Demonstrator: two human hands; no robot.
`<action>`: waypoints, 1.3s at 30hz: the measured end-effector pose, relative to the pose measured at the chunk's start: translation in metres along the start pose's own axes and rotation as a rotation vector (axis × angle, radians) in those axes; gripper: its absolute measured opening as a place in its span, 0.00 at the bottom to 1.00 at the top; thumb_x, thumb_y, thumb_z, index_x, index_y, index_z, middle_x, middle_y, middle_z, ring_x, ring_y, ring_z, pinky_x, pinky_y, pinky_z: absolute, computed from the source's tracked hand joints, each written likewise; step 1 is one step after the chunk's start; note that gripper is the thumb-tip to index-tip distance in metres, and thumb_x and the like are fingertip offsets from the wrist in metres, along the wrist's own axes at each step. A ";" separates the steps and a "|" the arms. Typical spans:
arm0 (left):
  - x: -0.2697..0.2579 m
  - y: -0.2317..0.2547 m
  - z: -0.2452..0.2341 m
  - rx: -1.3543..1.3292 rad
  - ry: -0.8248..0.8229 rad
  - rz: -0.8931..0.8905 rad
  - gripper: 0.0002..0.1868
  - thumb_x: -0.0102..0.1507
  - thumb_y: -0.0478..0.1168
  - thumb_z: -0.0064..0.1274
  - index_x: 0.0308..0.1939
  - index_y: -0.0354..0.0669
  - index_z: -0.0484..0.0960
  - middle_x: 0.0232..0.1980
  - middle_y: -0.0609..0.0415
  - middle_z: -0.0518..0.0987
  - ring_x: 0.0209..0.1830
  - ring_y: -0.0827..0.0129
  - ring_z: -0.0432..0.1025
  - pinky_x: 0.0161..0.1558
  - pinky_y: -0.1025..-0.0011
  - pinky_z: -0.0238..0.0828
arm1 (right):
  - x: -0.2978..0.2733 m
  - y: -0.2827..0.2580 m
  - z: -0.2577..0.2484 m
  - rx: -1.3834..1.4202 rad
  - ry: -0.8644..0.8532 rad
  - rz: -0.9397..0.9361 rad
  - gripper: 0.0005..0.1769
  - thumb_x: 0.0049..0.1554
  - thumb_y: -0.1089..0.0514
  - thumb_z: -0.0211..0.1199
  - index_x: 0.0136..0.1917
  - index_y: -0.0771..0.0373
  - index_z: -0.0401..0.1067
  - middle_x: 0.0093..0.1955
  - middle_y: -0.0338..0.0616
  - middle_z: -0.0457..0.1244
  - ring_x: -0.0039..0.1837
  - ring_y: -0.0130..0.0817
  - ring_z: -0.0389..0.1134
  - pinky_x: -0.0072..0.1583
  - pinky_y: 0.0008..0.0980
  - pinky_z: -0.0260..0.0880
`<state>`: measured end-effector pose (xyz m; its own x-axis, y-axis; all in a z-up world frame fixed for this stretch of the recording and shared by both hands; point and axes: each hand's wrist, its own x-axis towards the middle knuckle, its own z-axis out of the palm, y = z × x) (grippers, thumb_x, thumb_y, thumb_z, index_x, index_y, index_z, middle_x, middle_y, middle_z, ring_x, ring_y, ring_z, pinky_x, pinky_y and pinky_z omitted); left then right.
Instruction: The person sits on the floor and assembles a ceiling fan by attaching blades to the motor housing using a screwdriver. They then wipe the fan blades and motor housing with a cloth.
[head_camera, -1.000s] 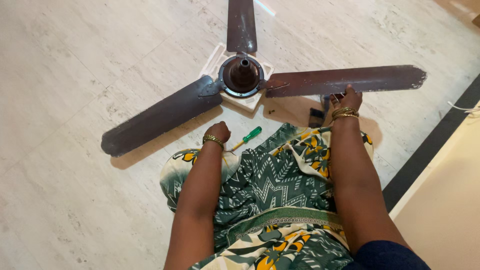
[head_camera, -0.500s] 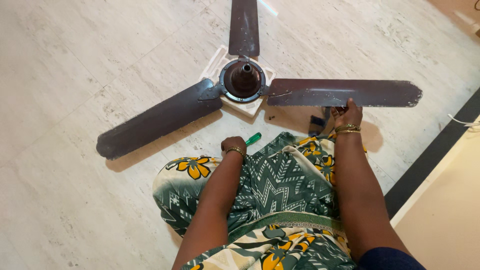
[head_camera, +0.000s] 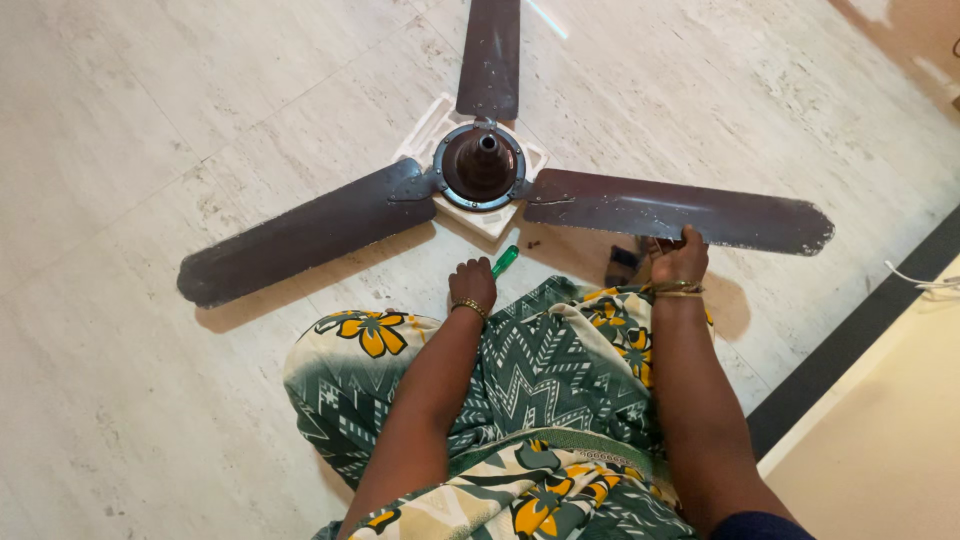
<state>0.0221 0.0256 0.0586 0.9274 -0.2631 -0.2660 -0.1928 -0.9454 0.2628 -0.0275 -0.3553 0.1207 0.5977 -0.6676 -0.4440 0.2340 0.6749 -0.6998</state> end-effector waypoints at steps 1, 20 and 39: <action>-0.001 0.005 -0.006 -0.068 0.024 0.017 0.11 0.66 0.43 0.51 0.50 0.44 0.77 0.51 0.48 0.80 0.53 0.51 0.76 0.49 0.53 0.75 | -0.003 0.000 -0.003 -0.005 0.004 0.020 0.13 0.63 0.55 0.57 0.58 0.62 0.62 0.55 0.54 0.63 0.53 0.52 0.68 0.52 0.56 0.75; 0.036 0.048 -0.036 -1.785 -0.429 0.145 0.39 0.67 0.45 0.52 0.81 0.56 0.53 0.82 0.47 0.53 0.75 0.58 0.59 0.62 0.59 0.70 | -0.019 0.007 -0.020 -0.034 -0.103 0.137 0.06 0.60 0.61 0.55 0.49 0.65 0.67 0.48 0.52 0.65 0.51 0.49 0.69 0.57 0.53 0.75; 0.060 0.052 0.024 -2.217 -0.399 -0.028 0.28 0.71 0.44 0.51 0.72 0.35 0.66 0.62 0.45 0.75 0.64 0.60 0.72 0.62 0.58 0.75 | -0.035 -0.001 -0.012 -0.085 -0.068 0.060 0.05 0.60 0.60 0.54 0.46 0.63 0.69 0.46 0.51 0.67 0.49 0.47 0.70 0.53 0.49 0.73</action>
<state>0.0603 -0.0438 0.0336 0.7764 -0.5392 -0.3263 0.6278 0.6167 0.4750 -0.0577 -0.3366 0.1305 0.6595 -0.6024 -0.4496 0.1323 0.6818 -0.7194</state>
